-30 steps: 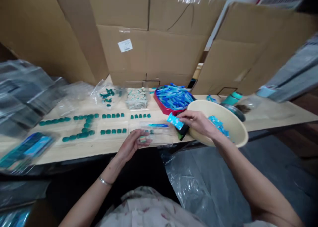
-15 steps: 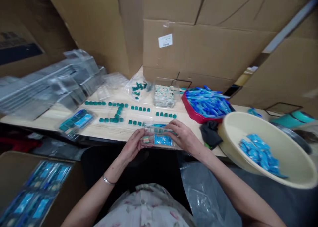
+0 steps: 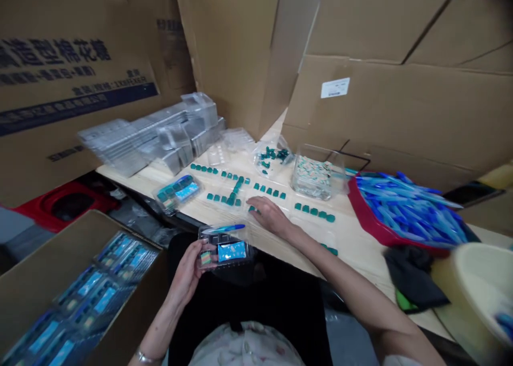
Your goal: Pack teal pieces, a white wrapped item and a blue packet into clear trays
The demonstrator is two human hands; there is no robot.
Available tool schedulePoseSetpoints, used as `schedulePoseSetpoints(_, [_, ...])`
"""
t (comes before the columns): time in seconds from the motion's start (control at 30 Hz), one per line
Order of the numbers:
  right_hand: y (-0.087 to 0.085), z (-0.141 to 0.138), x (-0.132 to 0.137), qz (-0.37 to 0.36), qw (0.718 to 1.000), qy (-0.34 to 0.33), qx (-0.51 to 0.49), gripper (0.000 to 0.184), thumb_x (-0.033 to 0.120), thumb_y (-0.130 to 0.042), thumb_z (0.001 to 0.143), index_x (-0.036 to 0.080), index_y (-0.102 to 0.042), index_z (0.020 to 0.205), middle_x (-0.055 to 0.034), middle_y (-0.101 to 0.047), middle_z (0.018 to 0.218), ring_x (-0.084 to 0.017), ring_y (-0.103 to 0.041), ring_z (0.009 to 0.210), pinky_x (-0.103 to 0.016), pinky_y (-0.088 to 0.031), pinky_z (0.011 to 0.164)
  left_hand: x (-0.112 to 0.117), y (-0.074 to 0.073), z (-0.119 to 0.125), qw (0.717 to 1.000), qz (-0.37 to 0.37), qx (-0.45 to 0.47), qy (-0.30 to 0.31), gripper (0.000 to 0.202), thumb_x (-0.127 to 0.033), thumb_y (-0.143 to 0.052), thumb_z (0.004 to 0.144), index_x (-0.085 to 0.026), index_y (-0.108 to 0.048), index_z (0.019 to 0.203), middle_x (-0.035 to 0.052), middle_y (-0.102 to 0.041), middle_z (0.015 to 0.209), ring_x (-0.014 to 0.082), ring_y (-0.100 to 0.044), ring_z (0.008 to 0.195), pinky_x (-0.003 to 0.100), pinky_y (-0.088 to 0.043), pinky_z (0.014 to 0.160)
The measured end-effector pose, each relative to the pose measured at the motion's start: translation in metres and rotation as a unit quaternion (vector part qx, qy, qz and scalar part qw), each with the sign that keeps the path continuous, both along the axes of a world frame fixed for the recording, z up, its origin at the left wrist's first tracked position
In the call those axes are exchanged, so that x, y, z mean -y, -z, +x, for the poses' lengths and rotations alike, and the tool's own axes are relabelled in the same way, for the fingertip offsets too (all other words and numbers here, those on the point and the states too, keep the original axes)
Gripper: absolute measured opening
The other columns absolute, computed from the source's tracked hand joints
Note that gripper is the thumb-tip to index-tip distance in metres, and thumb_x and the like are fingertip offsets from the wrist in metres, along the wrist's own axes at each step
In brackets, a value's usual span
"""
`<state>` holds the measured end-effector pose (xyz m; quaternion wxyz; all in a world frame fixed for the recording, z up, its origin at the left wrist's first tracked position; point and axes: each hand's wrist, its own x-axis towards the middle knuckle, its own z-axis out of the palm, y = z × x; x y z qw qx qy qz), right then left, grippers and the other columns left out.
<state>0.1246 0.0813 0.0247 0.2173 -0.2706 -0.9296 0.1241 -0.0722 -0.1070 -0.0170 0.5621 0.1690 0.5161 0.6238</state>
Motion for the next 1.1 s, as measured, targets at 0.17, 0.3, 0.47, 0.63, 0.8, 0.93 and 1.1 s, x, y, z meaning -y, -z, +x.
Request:
schedulePoseSetpoints(0.17, [0.001, -0.060, -0.032, 0.121, 0.982, -0.035, 0.138, 0.043, 0.000, -0.036, 0.083, 0.012, -0.051, 0.122, -0.0151, -0.049, 0.128, -0.023, -0.046, 0.108, -0.039, -0.041, 0.090, 0.014, 0.002, -0.014, 0.999, -0.015, 0.001, -0.037, 0.032, -0.035, -0.059, 0.079, -0.016, -0.054, 0.104, 0.0053, -0.064, 0.093, 0.0173, -0.065, 0.071, 0.028, -0.053, 0.057])
schedulePoseSetpoints(0.3, [-0.003, -0.077, -0.047, 0.186, 0.952, -0.083, 0.230, 0.025, 0.010, -0.039, 0.089, 0.014, -0.058, 0.104, -0.0125, -0.060, 0.103, -0.024, -0.047, 0.098, -0.037, -0.040, 0.081, 0.018, 0.002, -0.023, 0.999, -0.010, 0.004, -0.044, 0.034, -0.035, -0.060, 0.078, -0.016, -0.054, 0.105, 0.0063, -0.064, 0.095, 0.0179, -0.065, 0.073, 0.029, -0.053, 0.059])
schedulePoseSetpoints(0.47, [-0.006, -0.072, -0.057, 0.234, 0.923, -0.134, 0.274, 0.020, 0.012, -0.039, 0.090, 0.015, -0.058, 0.094, -0.0087, -0.060, 0.090, -0.022, -0.047, 0.096, -0.033, -0.038, 0.079, 0.012, 0.004, -0.022, 0.999, 0.001, 0.014, -0.045, 0.033, -0.035, -0.060, 0.078, -0.016, -0.054, 0.104, 0.0060, -0.064, 0.093, 0.0178, -0.065, 0.072, 0.029, -0.053, 0.060])
schedulePoseSetpoints(0.63, [-0.009, -0.053, -0.065, 0.223, 0.935, -0.138, 0.237, 0.023, 0.012, -0.039, 0.090, 0.016, -0.058, 0.102, -0.0095, -0.061, 0.102, -0.021, -0.050, 0.099, -0.034, -0.038, 0.083, -0.001, 0.005, -0.010, 0.998, 0.017, 0.028, -0.044, 0.030, -0.035, -0.061, 0.078, -0.017, -0.055, 0.101, 0.0053, -0.064, 0.092, 0.0182, -0.066, 0.073, 0.029, -0.054, 0.061])
schedulePoseSetpoints(0.8, [-0.020, -0.029, -0.059, 0.180, 0.966, -0.109, 0.149, 0.036, 0.005, -0.035, 0.088, 0.017, -0.054, 0.117, -0.0099, -0.057, 0.119, -0.021, -0.048, 0.110, -0.036, -0.036, 0.093, -0.013, 0.007, -0.002, 0.998, 0.036, 0.043, -0.040, 0.029, -0.035, -0.060, 0.078, -0.017, -0.053, 0.100, 0.0052, -0.064, 0.093, 0.0187, -0.066, 0.074, 0.033, -0.055, 0.066])
schedulePoseSetpoints(0.93, [-0.035, -0.020, -0.038, 0.164, 0.976, -0.083, 0.117, 0.038, 0.007, -0.034, 0.089, 0.019, -0.054, 0.119, -0.0107, -0.058, 0.118, -0.023, -0.050, 0.107, -0.038, -0.039, 0.091, -0.019, 0.007, 0.000, 0.996, 0.051, 0.059, -0.038, 0.028, -0.033, -0.060, 0.079, -0.017, -0.053, 0.100, 0.0063, -0.065, 0.094, 0.0179, -0.067, 0.074, 0.034, -0.055, 0.068])
schedulePoseSetpoints(1.1, [-0.049, -0.018, 0.000, 0.066, 0.992, -0.105, 0.038, 0.035, 0.012, -0.037, 0.089, 0.018, -0.055, 0.118, -0.0113, -0.059, 0.116, -0.022, -0.052, 0.106, -0.040, -0.040, 0.092, -0.019, 0.005, 0.002, 0.995, 0.064, 0.068, -0.032, 0.027, -0.033, -0.060, 0.079, -0.015, -0.054, 0.098, 0.0076, -0.065, 0.095, 0.0178, -0.066, 0.073, 0.035, -0.055, 0.070])
